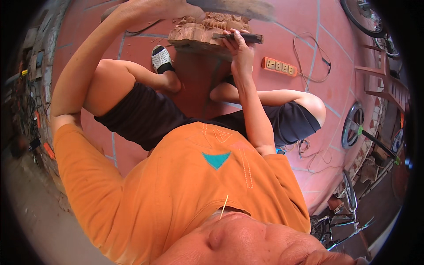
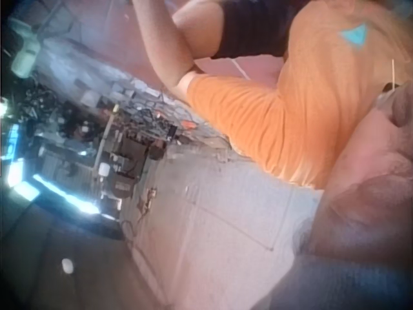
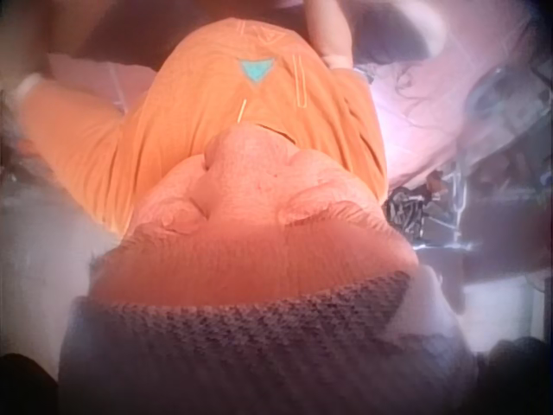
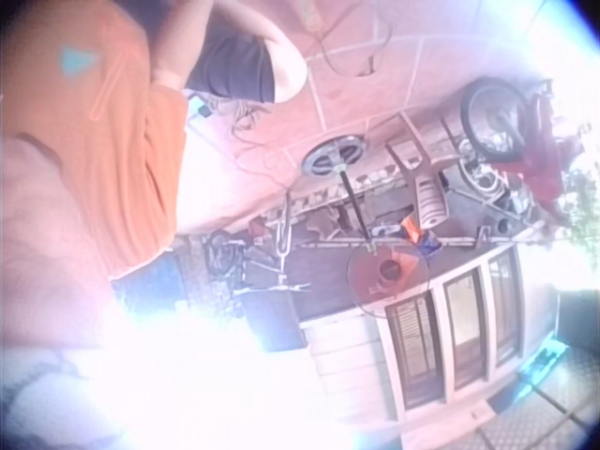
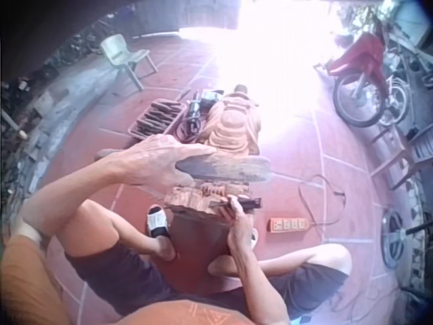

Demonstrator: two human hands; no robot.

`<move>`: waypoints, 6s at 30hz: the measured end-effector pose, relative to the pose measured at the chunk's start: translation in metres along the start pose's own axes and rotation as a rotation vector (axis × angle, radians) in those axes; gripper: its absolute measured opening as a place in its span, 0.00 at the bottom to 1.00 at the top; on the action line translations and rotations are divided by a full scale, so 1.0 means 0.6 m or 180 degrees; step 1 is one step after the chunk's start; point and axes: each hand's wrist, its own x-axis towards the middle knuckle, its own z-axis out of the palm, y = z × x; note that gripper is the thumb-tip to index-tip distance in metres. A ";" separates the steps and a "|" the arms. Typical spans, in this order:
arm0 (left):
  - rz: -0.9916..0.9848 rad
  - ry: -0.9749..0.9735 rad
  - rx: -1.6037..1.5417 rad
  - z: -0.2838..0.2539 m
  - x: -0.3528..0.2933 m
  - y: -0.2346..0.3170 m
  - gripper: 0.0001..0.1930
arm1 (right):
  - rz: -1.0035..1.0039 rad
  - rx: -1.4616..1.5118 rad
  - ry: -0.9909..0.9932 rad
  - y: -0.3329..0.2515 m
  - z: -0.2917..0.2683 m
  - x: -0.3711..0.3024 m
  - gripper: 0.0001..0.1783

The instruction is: The person sits on the floor and carves a wooden block using a chisel and mallet. They repeatedly strike the chisel to shape the wood, occasionally adjusting the chisel position.

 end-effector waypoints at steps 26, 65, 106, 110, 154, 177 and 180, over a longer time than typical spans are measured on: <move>0.0354 0.0411 -0.0557 -0.001 0.010 -0.010 0.36 | -0.0718 -0.0512 -0.0641 0.035 0.048 0.000 0.09; 0.0095 0.0392 0.0046 -0.004 -0.014 -0.029 0.35 | -0.0279 -0.0426 -0.0801 0.016 0.042 -0.045 0.07; 0.0531 0.0239 -0.0851 0.003 -0.016 0.011 0.33 | -0.0898 -0.0882 -0.0730 0.048 0.048 -0.028 0.07; -0.0091 -0.1141 -0.0435 -0.039 -0.007 0.038 0.34 | -0.1181 -0.1290 -0.0528 0.058 0.051 -0.030 0.05; 0.0431 -0.0174 -0.0411 0.014 -0.011 -0.030 0.34 | -0.0939 -0.0894 -0.0574 0.047 0.065 0.023 0.09; 0.0479 0.0577 -0.0607 0.011 -0.004 -0.003 0.32 | -0.0276 -0.0468 -0.0639 0.030 0.038 0.051 0.11; 0.0038 -0.0078 -0.0210 0.020 0.001 -0.006 0.31 | -0.0118 -0.0487 -0.0688 0.021 0.041 0.051 0.11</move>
